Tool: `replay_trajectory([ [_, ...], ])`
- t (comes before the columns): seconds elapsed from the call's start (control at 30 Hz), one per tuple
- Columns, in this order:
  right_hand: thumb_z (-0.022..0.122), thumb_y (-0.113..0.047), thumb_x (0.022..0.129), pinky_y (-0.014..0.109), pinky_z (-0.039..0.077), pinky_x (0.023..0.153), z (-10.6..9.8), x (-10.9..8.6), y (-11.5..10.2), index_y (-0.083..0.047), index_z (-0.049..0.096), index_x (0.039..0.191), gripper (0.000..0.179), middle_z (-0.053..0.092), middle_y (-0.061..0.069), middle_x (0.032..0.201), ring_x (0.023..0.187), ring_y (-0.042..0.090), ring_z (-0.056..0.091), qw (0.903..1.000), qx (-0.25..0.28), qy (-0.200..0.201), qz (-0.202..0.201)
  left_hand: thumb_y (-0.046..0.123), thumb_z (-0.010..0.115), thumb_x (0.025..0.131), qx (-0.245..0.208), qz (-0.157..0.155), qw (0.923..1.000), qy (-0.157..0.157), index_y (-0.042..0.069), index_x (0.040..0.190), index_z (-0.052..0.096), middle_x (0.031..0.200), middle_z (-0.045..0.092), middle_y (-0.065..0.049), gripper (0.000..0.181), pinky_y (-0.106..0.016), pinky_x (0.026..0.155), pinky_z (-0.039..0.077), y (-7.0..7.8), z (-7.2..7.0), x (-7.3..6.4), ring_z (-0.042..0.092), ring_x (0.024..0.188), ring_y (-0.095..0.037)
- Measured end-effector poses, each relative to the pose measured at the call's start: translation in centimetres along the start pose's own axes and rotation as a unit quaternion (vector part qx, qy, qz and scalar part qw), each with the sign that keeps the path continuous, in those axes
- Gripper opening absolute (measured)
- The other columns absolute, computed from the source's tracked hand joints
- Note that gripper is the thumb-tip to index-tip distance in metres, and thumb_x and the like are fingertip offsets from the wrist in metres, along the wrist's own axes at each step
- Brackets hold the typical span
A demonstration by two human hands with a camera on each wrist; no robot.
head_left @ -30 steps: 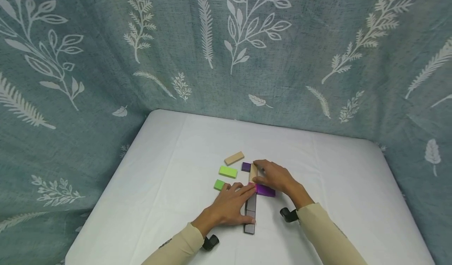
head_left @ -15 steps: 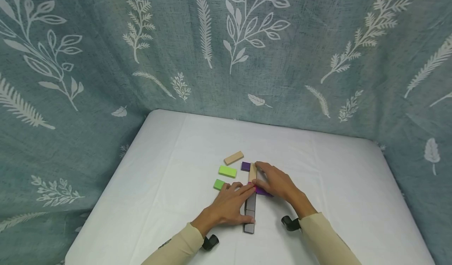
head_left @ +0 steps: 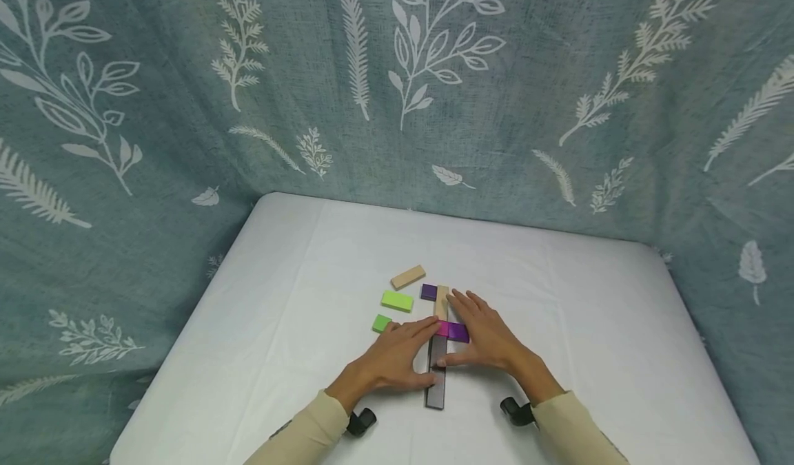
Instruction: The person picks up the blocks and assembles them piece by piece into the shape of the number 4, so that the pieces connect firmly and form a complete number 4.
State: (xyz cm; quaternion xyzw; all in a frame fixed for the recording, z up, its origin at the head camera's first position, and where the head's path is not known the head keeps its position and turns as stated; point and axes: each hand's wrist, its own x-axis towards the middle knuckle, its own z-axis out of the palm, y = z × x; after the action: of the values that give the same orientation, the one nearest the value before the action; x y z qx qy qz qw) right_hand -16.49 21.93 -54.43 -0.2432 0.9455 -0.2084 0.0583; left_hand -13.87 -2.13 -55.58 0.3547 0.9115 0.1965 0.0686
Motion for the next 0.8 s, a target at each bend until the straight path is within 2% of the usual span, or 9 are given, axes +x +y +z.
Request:
replay_trajectory([
  [0.07, 0.075, -0.083, 0.061, 0.067, 0.022, 0.113, 0.27, -0.15, -0.24, -0.008, 0.027, 0.16, 0.134, 0.022, 0.012, 0.166, 0.151, 0.043, 0.017, 0.9999, -0.001, -0.011, -0.008, 0.053, 0.068, 0.086, -0.003, 0.001, 1.0, 0.002, 0.016, 0.16, 0.033, 0.165, 0.028, 0.003, 0.09, -0.044, 0.11, 0.035, -0.11, 0.07, -0.03, 0.034, 0.146, -0.014],
  [0.17, 0.075, -0.084, 0.058, 0.066, 0.018, 0.115, 0.48, -0.33, -0.55, -0.004, 0.024, 0.16, 0.139, 0.017, 0.014, 0.167, 0.151, 0.045, 0.014, 0.9995, -0.012, -0.018, -0.025, 0.053, 0.067, 0.087, -0.004, 0.0, 1.0, 0.006, 0.016, 0.159, 0.034, 0.164, 0.03, 0.002, 0.088, -0.045, 0.11, 0.035, -0.19, 0.17, -0.08, 0.033, 0.146, -0.013],
  [0.3, 0.075, -0.085, 0.056, 0.066, 0.017, 0.116, 0.63, -0.41, -0.82, -0.002, 0.023, 0.16, 0.143, 0.018, 0.015, 0.167, 0.15, 0.046, 0.015, 0.9989, -0.024, -0.019, -0.035, 0.054, 0.067, 0.087, -0.004, -0.001, 1.0, 0.008, 0.015, 0.159, 0.035, 0.164, 0.031, 0.002, 0.087, -0.045, 0.11, 0.035, -0.21, 0.28, -0.06, 0.033, 0.146, -0.013],
  [0.8, 0.075, -0.085, 0.057, 0.065, 0.017, 0.116, 0.84, -0.47, -1.0, -0.006, 0.025, 0.16, 0.139, 0.023, 0.011, 0.166, 0.151, 0.043, 0.018, 0.9988, -0.036, -0.027, -0.018, 0.051, 0.069, 0.086, -0.011, 0.001, 0.9998, 0.017, 0.015, 0.157, 0.039, 0.162, 0.034, 0.004, 0.084, -0.044, 0.11, 0.034, -0.1, 0.32, -0.18, 0.035, 0.145, -0.013],
])
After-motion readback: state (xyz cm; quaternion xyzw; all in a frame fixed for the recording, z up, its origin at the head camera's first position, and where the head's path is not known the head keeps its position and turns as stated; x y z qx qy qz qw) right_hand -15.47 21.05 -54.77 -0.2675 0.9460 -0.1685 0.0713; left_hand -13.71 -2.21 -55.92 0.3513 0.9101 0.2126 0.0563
